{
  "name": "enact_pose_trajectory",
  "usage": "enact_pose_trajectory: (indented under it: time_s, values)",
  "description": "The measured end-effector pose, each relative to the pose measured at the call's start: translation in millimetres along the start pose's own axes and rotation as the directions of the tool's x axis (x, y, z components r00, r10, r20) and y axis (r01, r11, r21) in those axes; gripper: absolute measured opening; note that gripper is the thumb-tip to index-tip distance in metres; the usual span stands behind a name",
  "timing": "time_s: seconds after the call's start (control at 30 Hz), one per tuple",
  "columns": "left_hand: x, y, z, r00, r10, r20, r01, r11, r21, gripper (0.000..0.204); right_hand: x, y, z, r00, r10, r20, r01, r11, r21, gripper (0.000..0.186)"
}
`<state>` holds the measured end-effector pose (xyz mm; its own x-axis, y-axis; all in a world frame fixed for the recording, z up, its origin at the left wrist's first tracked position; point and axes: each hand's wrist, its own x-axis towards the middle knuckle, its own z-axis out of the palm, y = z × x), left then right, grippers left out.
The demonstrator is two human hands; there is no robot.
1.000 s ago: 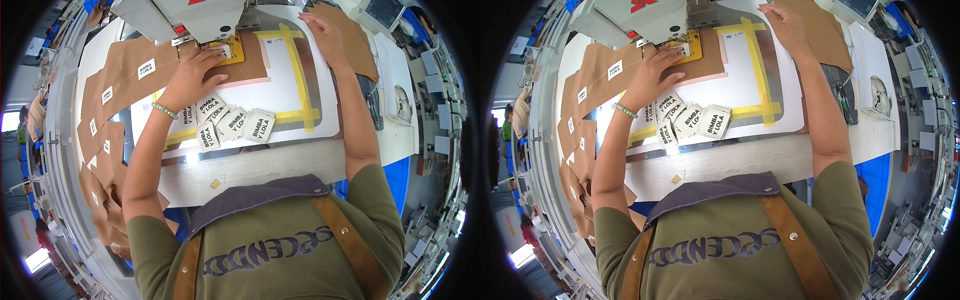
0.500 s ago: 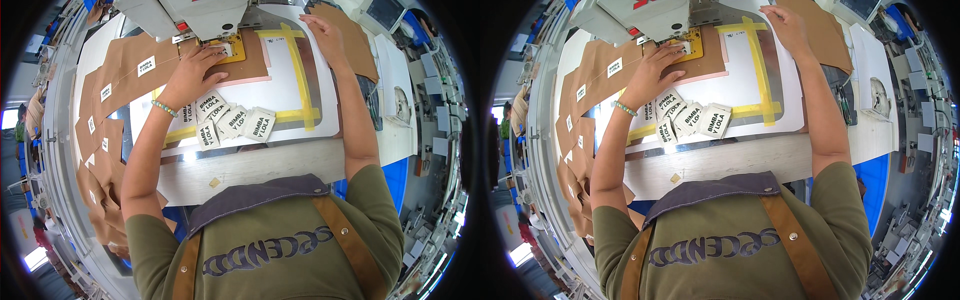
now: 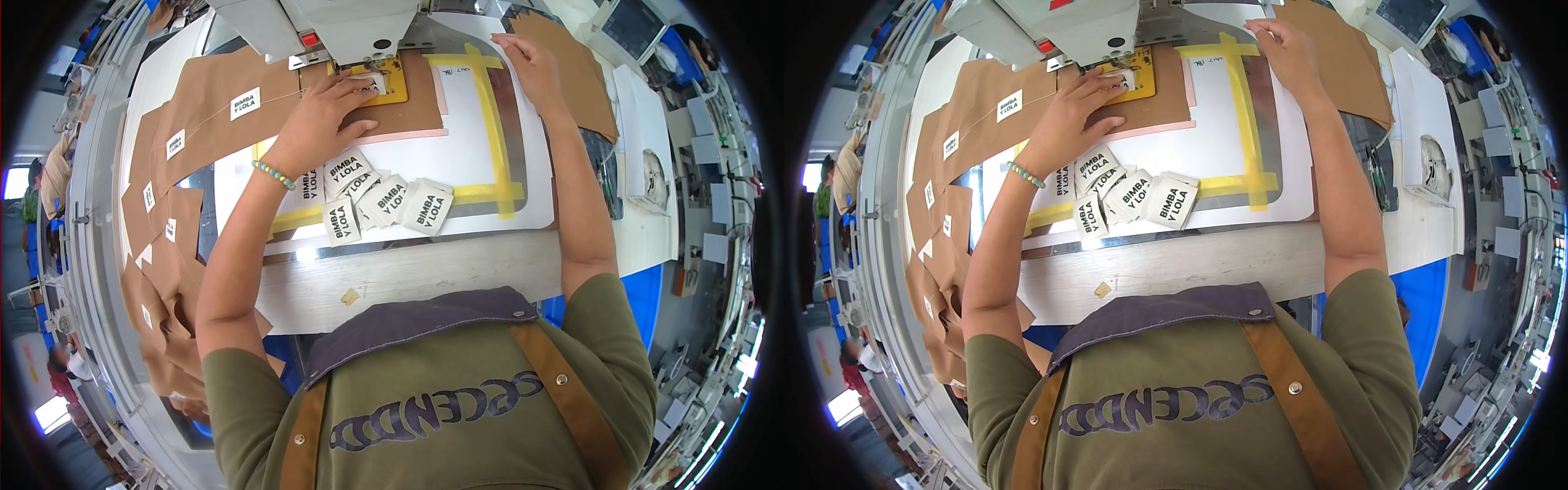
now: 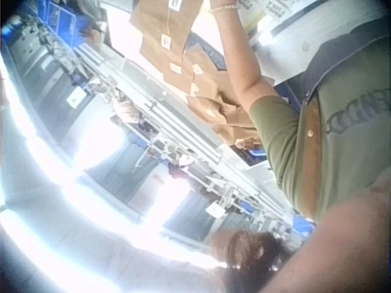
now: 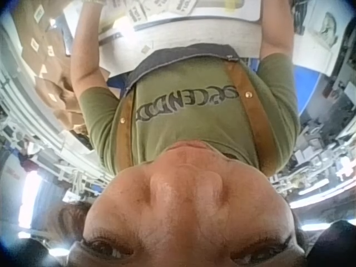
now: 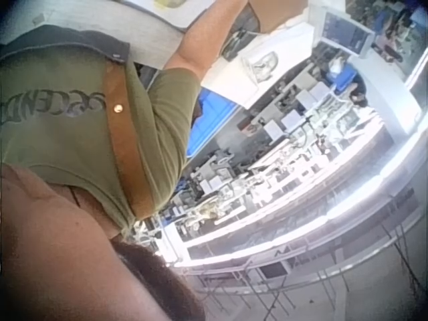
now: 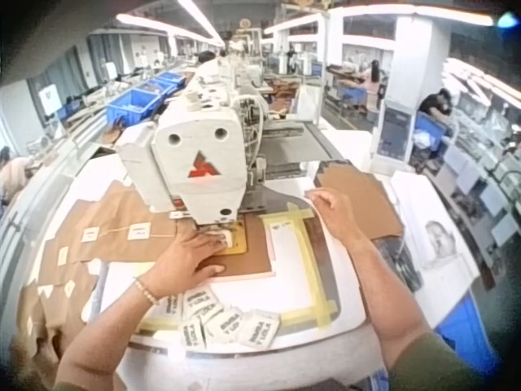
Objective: Placing fabric labels onto leather pieces and sewing them into place using an industrial sewing machine.
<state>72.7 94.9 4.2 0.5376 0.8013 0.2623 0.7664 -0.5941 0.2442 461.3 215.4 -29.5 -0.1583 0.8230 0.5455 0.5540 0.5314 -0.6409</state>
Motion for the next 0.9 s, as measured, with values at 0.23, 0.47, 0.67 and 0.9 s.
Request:
enact_pose_trajectory:
  time_s: [0.23, 0.47, 0.67, 0.9]
  values:
    - [1.6, -2.8, 1.3, 1.000, 0.008, -0.005, -0.008, 1.000, -0.016, 0.047, -3.0, -0.2, 2.1, 0.998, 0.057, 0.007, -0.057, 0.998, 0.041, 0.027]
    - [12.7, -7.8, -3.2, 0.998, -0.052, 0.029, 0.053, 0.998, -0.045, 0.048, -7.8, -17.2, 0.0, 0.996, 0.087, 0.014, -0.086, 0.996, -0.012, 0.025]
    - [14.6, -17.0, -5.4, 0.998, -0.058, -0.009, 0.056, 0.992, -0.109, 0.049, -11.4, -32.2, 2.4, 0.995, -0.096, 0.038, 0.100, 0.986, -0.131, 0.026]
    - [-18.2, -38.3, -19.8, 0.981, -0.188, -0.058, 0.177, 0.972, -0.154, 0.060, -29.2, -79.2, 32.6, 0.880, -0.281, 0.383, 0.348, 0.930, -0.119, 0.031]
